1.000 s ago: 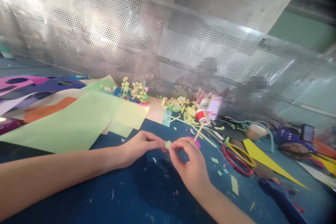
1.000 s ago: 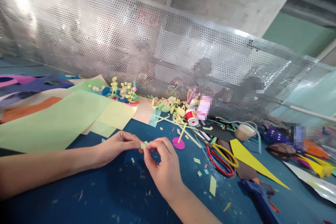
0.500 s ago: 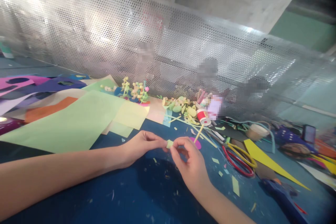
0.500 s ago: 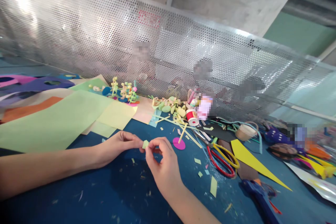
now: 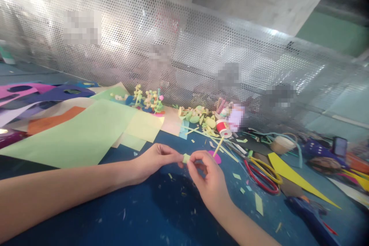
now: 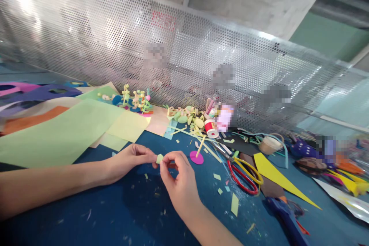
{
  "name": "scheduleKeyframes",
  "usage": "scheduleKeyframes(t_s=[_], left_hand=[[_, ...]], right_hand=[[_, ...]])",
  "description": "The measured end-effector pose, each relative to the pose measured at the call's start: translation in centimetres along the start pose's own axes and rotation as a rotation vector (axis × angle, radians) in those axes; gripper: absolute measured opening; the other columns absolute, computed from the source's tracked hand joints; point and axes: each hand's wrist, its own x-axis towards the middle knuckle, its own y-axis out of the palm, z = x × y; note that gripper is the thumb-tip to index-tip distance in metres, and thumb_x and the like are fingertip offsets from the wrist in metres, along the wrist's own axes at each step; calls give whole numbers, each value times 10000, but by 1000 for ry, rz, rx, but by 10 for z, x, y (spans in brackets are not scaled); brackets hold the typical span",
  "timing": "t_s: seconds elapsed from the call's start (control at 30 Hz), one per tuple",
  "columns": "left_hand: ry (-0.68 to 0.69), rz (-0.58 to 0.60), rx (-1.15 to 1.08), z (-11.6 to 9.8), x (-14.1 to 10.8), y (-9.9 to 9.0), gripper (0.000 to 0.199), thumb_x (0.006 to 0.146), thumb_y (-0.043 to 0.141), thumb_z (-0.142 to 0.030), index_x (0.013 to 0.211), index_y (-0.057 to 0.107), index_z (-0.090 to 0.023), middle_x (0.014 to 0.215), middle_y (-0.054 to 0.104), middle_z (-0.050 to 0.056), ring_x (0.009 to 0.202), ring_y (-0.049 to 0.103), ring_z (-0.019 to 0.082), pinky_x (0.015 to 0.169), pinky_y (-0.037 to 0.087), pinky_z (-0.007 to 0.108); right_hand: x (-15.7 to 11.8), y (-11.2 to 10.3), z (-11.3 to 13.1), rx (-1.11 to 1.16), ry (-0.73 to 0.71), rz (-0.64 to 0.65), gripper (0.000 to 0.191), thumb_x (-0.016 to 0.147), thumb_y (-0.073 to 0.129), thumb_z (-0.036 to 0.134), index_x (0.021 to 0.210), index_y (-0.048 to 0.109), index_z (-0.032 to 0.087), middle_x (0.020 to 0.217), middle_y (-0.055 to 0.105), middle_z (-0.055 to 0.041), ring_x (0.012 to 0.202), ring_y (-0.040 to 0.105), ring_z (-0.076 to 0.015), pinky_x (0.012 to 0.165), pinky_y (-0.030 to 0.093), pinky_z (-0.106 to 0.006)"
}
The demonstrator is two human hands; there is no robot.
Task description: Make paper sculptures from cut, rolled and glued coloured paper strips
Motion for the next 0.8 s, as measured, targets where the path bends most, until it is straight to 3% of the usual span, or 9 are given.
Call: scheduleKeyframes(t_s=[0.17,0.4,0.8], left_hand=[[1,18,-28,1,0,0,162,711,656,-333,720,719,-183,731,698,9,764,607,159,804,433,280],[14,55,-61,4,0,-1,159,716,669,-318,781,710,-179,780,695,7,778,599,140,797,431,262],[-8,-29,89,14,2,-1,219,700,669,-373,744,669,-159,708,659,2,662,570,118,665,434,238]], right_hand=[[0,2,-1,19,26,-18,50,826,517,206,777,507,207,809,533,-20,737,570,-142,688,517,-267],[1,3,-4,184,124,-2,199,836,529,239,1018,451,227,804,554,-1,736,606,-137,710,517,-271],[3,1,-6,178,144,46,111,831,540,288,892,575,201,817,600,-21,756,590,-144,686,504,-241]])
